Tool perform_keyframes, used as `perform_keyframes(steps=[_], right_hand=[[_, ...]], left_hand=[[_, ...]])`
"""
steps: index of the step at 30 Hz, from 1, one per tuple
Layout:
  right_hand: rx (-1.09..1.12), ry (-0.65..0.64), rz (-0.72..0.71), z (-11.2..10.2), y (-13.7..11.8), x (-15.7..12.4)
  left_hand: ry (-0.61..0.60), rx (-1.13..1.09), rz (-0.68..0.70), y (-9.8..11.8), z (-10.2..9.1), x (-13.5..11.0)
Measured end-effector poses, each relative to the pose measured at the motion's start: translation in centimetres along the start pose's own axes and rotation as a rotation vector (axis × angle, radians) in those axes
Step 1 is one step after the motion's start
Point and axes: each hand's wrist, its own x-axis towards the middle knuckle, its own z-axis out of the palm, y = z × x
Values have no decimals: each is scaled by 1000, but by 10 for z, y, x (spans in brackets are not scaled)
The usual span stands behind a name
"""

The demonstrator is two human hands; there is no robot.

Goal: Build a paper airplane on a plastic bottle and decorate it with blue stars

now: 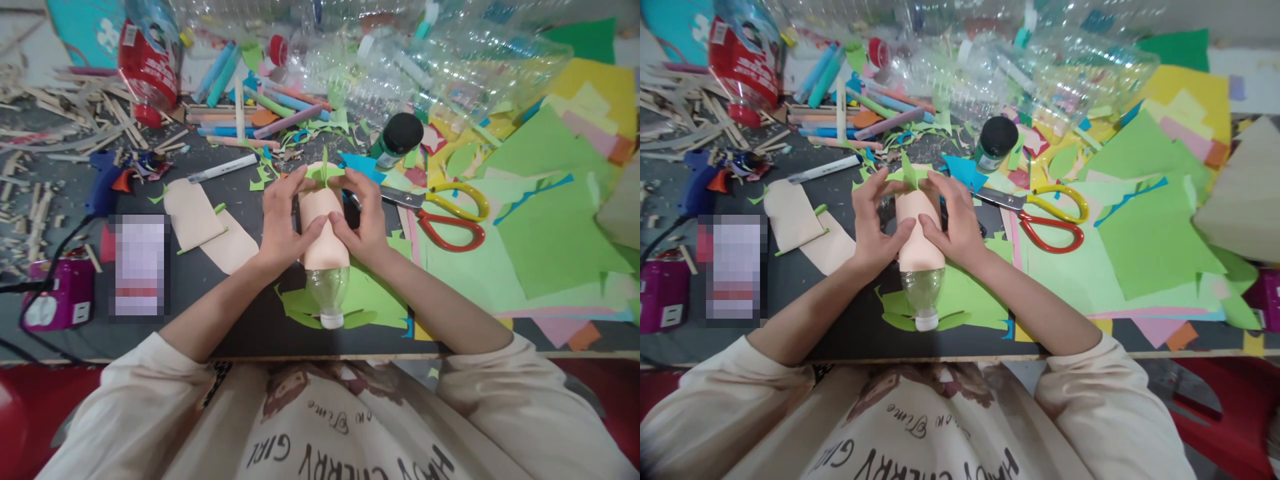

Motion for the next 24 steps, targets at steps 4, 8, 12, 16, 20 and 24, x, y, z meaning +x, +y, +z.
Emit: perform_keyframes(steps=[4, 8, 12, 16, 20, 24], right_hand=[[14, 1, 17, 1, 3, -3], [10, -1, 0, 2, 4, -2], [54, -3, 28, 4, 5, -3], [54, -62, 68, 5, 7, -4], [34, -85, 58, 5, 6, -2], [-32, -53, 30, 3, 1, 1]], left_hand=[[9, -28, 5, -4, 2, -2], [0, -48, 12, -6, 3, -3], [-3, -69, 21, -5, 2, -2], [-66, -101, 23, -3, 0, 1], [-93, -112, 20, 0, -1, 2], [-72, -30, 40, 3, -4, 4]])
